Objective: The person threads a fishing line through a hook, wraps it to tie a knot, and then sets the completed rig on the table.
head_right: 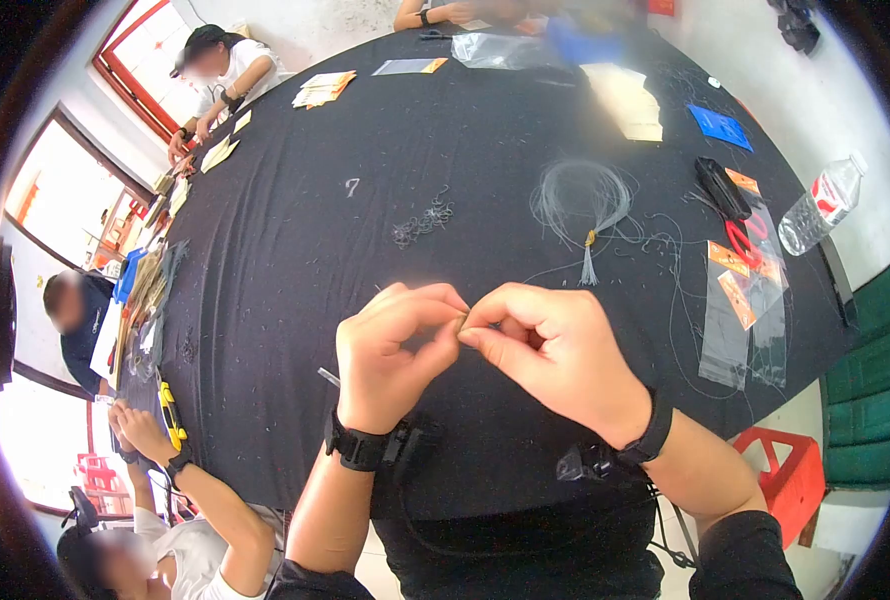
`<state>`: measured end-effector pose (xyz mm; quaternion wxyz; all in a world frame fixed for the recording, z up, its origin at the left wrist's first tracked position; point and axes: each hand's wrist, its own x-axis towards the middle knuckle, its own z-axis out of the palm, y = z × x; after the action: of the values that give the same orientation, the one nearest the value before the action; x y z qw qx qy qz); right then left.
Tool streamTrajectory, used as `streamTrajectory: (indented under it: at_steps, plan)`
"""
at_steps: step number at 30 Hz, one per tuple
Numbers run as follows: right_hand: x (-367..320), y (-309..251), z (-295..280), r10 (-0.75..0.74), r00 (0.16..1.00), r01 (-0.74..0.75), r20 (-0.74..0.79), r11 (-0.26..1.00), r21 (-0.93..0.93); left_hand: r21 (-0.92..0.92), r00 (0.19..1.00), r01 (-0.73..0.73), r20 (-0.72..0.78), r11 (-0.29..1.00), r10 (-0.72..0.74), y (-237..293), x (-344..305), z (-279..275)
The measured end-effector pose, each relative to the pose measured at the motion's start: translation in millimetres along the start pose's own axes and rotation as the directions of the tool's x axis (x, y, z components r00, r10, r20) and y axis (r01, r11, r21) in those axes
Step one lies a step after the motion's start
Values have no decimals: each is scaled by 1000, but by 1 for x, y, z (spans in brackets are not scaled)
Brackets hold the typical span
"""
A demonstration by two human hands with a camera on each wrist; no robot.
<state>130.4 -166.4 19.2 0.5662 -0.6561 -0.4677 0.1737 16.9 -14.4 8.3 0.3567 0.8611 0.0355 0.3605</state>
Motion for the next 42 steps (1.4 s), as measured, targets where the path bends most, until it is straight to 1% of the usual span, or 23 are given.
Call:
streamTrajectory:
  at_steps: [2,3,4,7,10,12,13,16,21,25,28,31,33,34,40,42]
  plan:
    - [4,1,-7,-69,998,68,-14,997,-40,-42,998,-13,54,999,15,0,0,0]
    - [6,2,-10,-103,994,102,-20,993,-60,-84,997,3,74,996,3,1,0,0]
    - [8,0,-13,-92,996,90,-16,993,-70,-125,995,19,95,992,-8,3,-1,1]
    - [10,5,-12,-139,988,139,-60,990,-11,-215,989,85,140,973,-56,3,-4,3]
    - [8,11,-9,-122,986,129,-112,990,56,-303,981,158,156,940,-115,4,-6,4]
    - [7,10,-11,-84,989,88,-120,996,27,-378,973,215,165,900,-162,4,-7,5]
    - [7,9,-11,-64,990,66,-125,998,12,-402,972,220,164,889,-167,3,-8,5]
    - [6,7,-8,-10,984,17,-176,999,43,-458,974,222,151,861,-171,0,-9,5]
    - [6,6,-4,23,982,-10,-186,997,73,-490,982,190,112,851,-155,0,-9,5]
    - [4,8,-2,78,981,-57,-177,991,122,-487,987,158,86,859,-133,0,-9,4]
    - [3,8,0,137,984,-107,-113,965,238,-475,993,121,51,872,-111,0,-9,3]
    - [1,15,6,220,975,-193,-14,880,433,-445,994,102,24,890,-102,1,-8,3]
    - [0,14,7,249,968,-227,20,845,485,-439,994,100,4,893,-109,2,-8,3]
    - [0,13,8,262,964,-244,37,825,509,-402,995,88,-7,912,-99,3,-8,3]
    - [-3,13,14,296,955,-273,24,843,462,-116,993,43,-105,992,-55,4,-3,3]
    - [-5,8,17,288,958,-270,9,888,372,-6,992,32,-122,999,-33,3,-2,3]
